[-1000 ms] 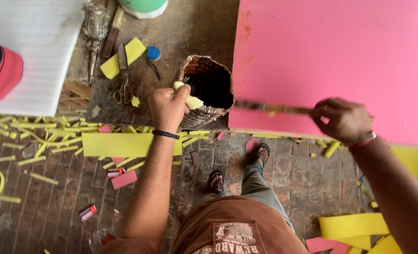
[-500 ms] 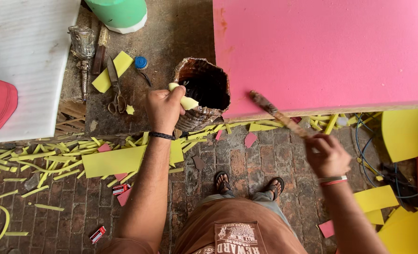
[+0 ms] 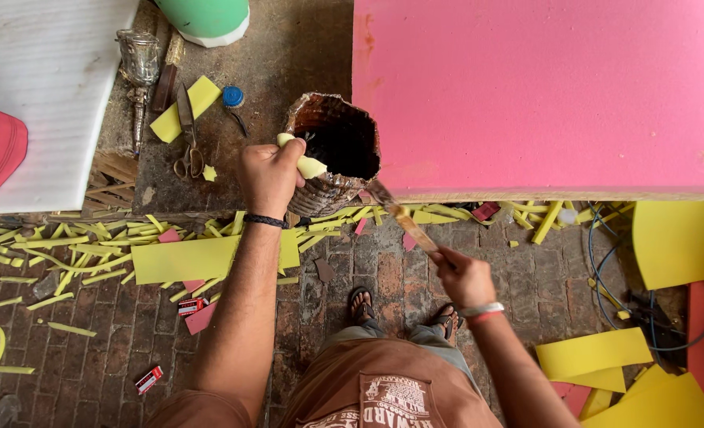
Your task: The person applies glue to pink foam sheets and wooden frames, then presses yellow foam sheets onto them. They trim excess foam with a knife and repeat the process on additional pieces.
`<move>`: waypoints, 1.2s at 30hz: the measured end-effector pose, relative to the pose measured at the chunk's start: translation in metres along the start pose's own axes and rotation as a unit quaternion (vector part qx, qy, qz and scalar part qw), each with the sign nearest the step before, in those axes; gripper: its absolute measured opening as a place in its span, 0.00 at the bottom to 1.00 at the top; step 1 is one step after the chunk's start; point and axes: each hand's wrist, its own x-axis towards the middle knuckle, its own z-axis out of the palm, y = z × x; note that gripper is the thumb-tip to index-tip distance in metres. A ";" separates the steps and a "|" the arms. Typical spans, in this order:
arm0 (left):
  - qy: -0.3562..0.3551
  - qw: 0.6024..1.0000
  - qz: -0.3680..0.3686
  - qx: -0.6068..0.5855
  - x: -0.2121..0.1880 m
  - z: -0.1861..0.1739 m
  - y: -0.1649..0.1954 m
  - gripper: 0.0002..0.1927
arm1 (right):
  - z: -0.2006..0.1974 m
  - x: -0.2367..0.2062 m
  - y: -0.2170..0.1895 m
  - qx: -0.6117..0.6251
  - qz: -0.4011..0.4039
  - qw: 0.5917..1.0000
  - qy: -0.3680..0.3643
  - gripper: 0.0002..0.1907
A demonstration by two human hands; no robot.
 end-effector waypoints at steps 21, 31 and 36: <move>0.025 0.988 0.079 0.127 -0.010 0.005 0.012 0.22 | -0.128 0.040 -0.320 -0.581 -0.132 0.790 -0.145 0.16; 0.018 0.998 0.006 0.055 -0.014 -0.005 0.019 0.16 | -0.112 -0.009 -0.076 0.079 0.046 0.994 -0.051 0.13; 0.011 0.999 0.025 0.017 -0.015 -0.008 0.035 0.17 | -0.090 -0.048 0.009 0.132 0.096 0.980 0.117 0.12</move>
